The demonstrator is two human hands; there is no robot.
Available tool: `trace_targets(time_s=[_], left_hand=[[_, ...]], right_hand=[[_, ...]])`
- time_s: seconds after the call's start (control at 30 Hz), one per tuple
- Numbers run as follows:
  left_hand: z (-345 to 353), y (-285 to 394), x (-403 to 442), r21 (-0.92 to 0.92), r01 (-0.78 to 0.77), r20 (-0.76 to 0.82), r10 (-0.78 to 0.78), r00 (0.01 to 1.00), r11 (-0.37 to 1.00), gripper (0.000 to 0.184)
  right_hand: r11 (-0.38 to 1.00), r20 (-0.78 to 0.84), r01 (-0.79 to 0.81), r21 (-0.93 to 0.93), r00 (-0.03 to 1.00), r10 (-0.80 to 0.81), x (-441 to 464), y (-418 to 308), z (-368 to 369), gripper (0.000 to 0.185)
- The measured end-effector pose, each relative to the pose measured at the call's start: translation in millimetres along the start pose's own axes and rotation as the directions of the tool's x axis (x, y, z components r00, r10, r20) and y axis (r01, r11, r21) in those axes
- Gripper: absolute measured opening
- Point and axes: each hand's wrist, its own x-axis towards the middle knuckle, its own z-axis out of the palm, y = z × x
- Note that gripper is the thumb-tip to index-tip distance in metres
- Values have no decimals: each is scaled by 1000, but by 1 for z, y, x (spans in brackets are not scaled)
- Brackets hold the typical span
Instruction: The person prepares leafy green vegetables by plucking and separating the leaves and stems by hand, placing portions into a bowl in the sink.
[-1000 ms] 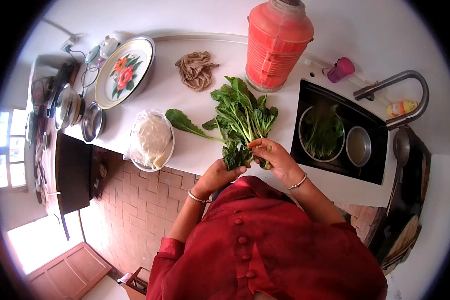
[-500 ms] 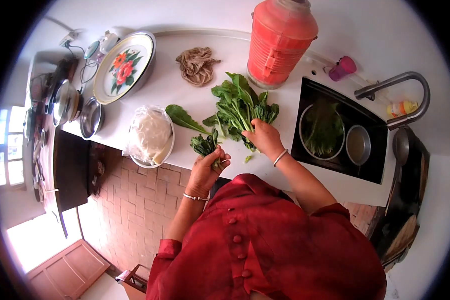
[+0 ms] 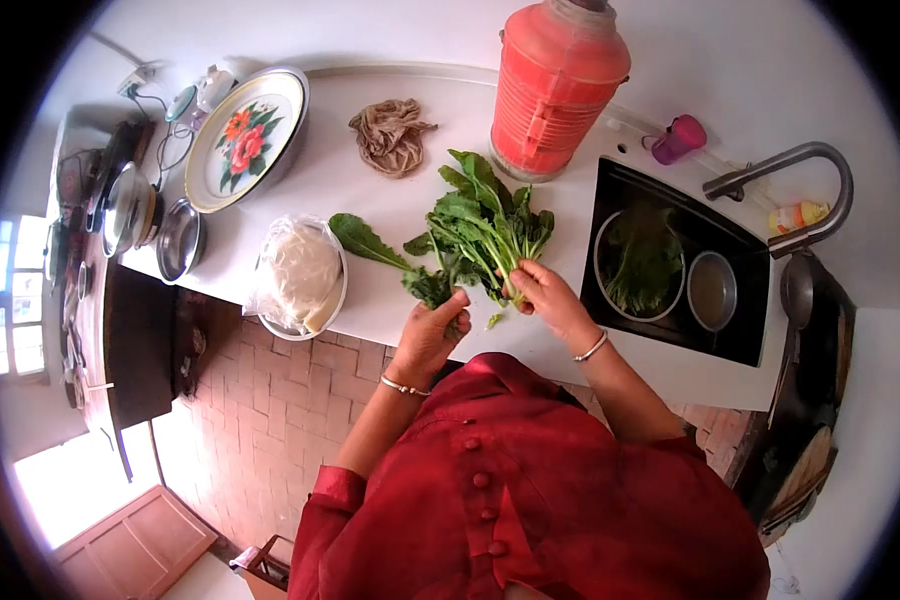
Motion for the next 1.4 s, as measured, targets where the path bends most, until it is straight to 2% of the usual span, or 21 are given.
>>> trace_targets(time_s=[0.07, 0.1, 0.13, 0.2, 0.23, 0.37, 0.43, 0.47, 0.53, 0.57, 0.63, 0.67, 0.77, 0.83, 0.93, 1.0, 1.07, 1.13, 1.2, 1.27, 1.4], left_hand=[[9, -7, 2, 97, 73, -2, -73, 997, 993, 11], [17, -11, 0, 98, 63, -12, -62, 998, 993, 12], [15, -13, 0, 102, 64, -12, -63, 998, 993, 12], [14, -17, 2, 196, 97, 94, -118, 989, 976, 11], [22, -16, -4, 232, 93, 50, -107, 993, 968, 12], [14, -25, -2, 344, 67, 18, -78, 997, 937, 13], [12, -30, -1, 330, 2, 34, -14, 999, 944, 11], [12, -33, -1, 331, 1, 37, -14, 999, 943, 11], [16, -38, -3, 175, -71, 16, 69, 997, 982, 8], [18, -37, -3, 175, -68, 18, 66, 998, 982, 8], [23, -30, -7, -49, -177, -57, 174, 983, 983, 7], [16, -26, -6, -34, -169, -10, 168, 986, 985, 7], [1, -25, -4, 9, -109, 35, 109, 993, 994, 9], [5, -24, -5, 52, 4, -80, 0, 997, 999, 13], [5, -27, -8, 82, 48, -68, -43, 997, 995, 16], [-1, -32, -6, 80, 45, -72, -40, 997, 996, 14], [-5, -37, -3, 195, -25, -17, 29, 999, 980, 13], [-5, -35, -5, 234, -28, 11, 26, 1000, 972, 12], [-5, -35, -6, 272, -34, 39, 24, 999, 962, 11], [-8, -35, -6, 340, -54, 9, 54, 998, 939, 8], [-7, -32, -9, 393, -47, 3, 49, 999, 918, 7]], right_hand=[[996, -7, 34, 77, 999, -34, -7, 9, 11, 23], [997, 67, 6, 83, 998, -12, -10, 7, 14, 23], [996, 65, 8, 87, 998, -13, -15, 4, 19, 23], [978, 38, 118, -174, 993, -113, -28, -1, 32, 22], [952, 5, 171, -252, 984, -176, -33, -1, 35, 21], [962, 5, 135, -238, 990, -138, -36, 8, 34, 18], [909, -142, 64, -412, 981, -133, -36, 11, 33, 15], [909, -144, 65, -412, 980, -135, -35, 14, 33, 15], [991, -308, 136, 4, 943, -129, -33, 25, 34, 13], [991, -311, 136, 4, 942, -128, -29, 32, 28, 13], [891, -424, 81, 447, 896, 131, -24, 36, 16, 15], [891, -423, 83, 446, 897, 128, -25, 38, 11, 15], [914, -205, 18, 405, 976, 71, -40, 12, 13, 25], [925, -154, 26, 379, 987, 36, -39, 12, 14, 24], [938, -51, 19, 345, 999, -2, -39, 12, 23, 21], [985, -4, -2, 173, 1000, 2, -39, 14, 31, 21], [997, -10, -28, 71, 1000, 28, -38, 14, 37, 24], [994, -50, 12, -107, 999, -17, -36, 14, 43, 21], [998, -52, 7, -61, 999, -10, -35, 14, 44, 23], [996, -4, -85, -15, 996, 85, -33, 15, 44, 23], [995, -35, -33, 89, 999, 37, -35, 16, 47, 23]])
